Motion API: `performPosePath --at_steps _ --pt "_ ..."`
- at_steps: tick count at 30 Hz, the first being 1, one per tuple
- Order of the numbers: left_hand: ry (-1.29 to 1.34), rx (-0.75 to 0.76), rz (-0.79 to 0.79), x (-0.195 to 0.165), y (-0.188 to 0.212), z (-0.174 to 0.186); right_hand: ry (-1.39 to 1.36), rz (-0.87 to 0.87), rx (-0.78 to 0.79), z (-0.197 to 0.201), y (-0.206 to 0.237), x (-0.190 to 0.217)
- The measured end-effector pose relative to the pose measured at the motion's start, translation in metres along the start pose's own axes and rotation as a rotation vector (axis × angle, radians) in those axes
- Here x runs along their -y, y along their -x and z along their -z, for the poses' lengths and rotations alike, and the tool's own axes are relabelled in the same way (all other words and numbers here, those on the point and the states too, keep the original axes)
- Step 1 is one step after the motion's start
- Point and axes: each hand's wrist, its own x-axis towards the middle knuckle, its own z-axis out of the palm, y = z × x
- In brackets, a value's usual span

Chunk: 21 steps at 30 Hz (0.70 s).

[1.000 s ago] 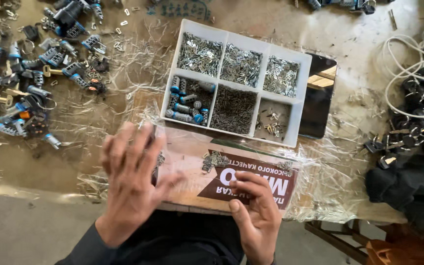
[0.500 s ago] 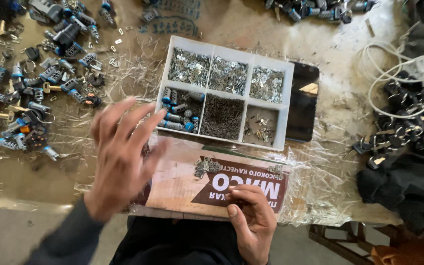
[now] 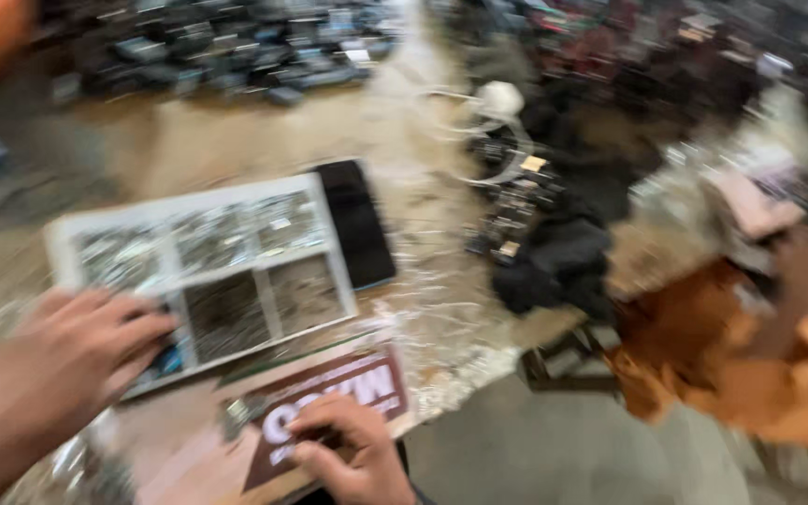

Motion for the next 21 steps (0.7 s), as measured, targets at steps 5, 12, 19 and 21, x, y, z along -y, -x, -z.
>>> performPosePath --at_steps 5,12,19,21 --pt "0.208 -0.357 -0.014 0.025 0.012 -0.033 0.517 0.300 -0.072 -0.001 -0.009 0.012" --pt "0.011 -0.253 -0.124 0.023 -0.003 -0.037 0.712 0.484 -0.018 -0.018 -0.027 -0.016" --pt "0.114 -0.211 -0.004 0.027 -0.012 -0.039 0.600 0.442 -0.059 -0.008 -0.022 -0.028" --pt "0.069 -0.144 -0.011 0.036 -0.007 -0.044 0.580 0.492 -0.124 -0.006 -0.023 -0.030"
